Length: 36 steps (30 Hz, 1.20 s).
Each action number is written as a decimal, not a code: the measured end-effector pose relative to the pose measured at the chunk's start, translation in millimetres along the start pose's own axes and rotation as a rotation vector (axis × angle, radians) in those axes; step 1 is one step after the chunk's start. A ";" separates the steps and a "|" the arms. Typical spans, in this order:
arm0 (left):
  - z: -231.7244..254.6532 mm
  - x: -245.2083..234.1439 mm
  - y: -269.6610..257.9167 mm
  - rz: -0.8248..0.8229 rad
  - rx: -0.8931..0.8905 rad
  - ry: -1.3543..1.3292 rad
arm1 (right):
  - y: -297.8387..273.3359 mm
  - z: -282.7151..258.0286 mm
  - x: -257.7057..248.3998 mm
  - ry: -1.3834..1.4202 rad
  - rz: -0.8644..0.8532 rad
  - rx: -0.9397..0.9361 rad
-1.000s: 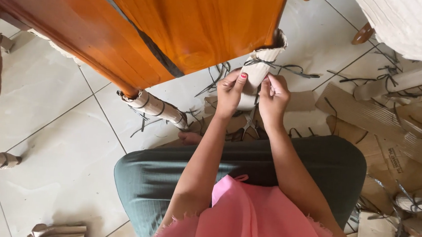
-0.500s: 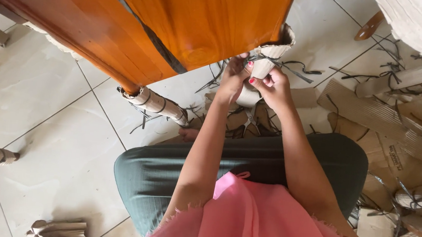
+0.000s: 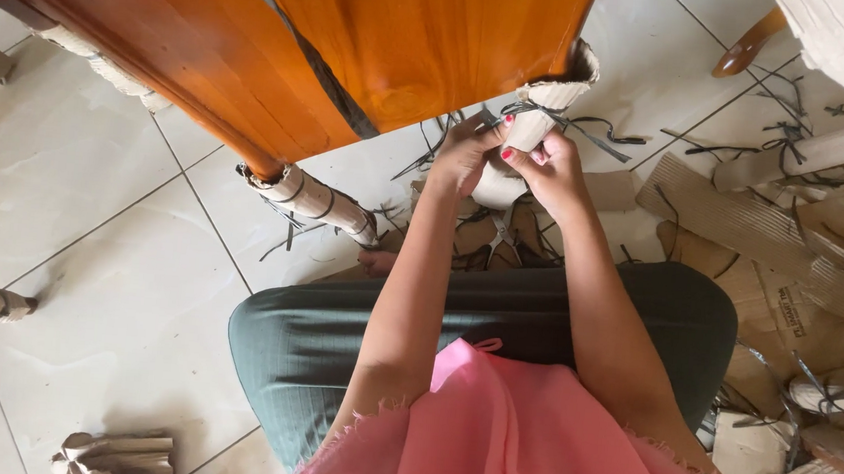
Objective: Wrapping wooden furniture legs with protective cardboard and securing them with plastic ties.
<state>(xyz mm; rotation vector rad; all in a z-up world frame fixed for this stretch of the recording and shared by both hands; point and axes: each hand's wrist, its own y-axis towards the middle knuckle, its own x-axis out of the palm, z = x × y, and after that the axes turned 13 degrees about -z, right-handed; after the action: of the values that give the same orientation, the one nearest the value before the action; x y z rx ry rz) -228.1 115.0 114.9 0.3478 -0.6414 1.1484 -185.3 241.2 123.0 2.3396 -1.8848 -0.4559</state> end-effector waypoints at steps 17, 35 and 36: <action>-56.1 -11.3 -11.3 0.182 0.489 0.205 | 1.6 39.8 0.0 -0.013 0.031 -0.042; -48.3 17.6 -47.0 0.298 0.650 0.424 | -12.2 14.9 -5.5 0.052 0.077 -0.091; -51.3 16.2 -45.0 0.304 0.669 0.448 | -13.7 13.6 -6.6 -0.003 0.084 -0.113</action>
<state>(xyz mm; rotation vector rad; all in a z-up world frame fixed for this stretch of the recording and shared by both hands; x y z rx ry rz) -167.5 138.5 88.5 0.5461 0.1089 1.6606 -177.7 252.2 107.6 2.1814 -1.8970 -0.5425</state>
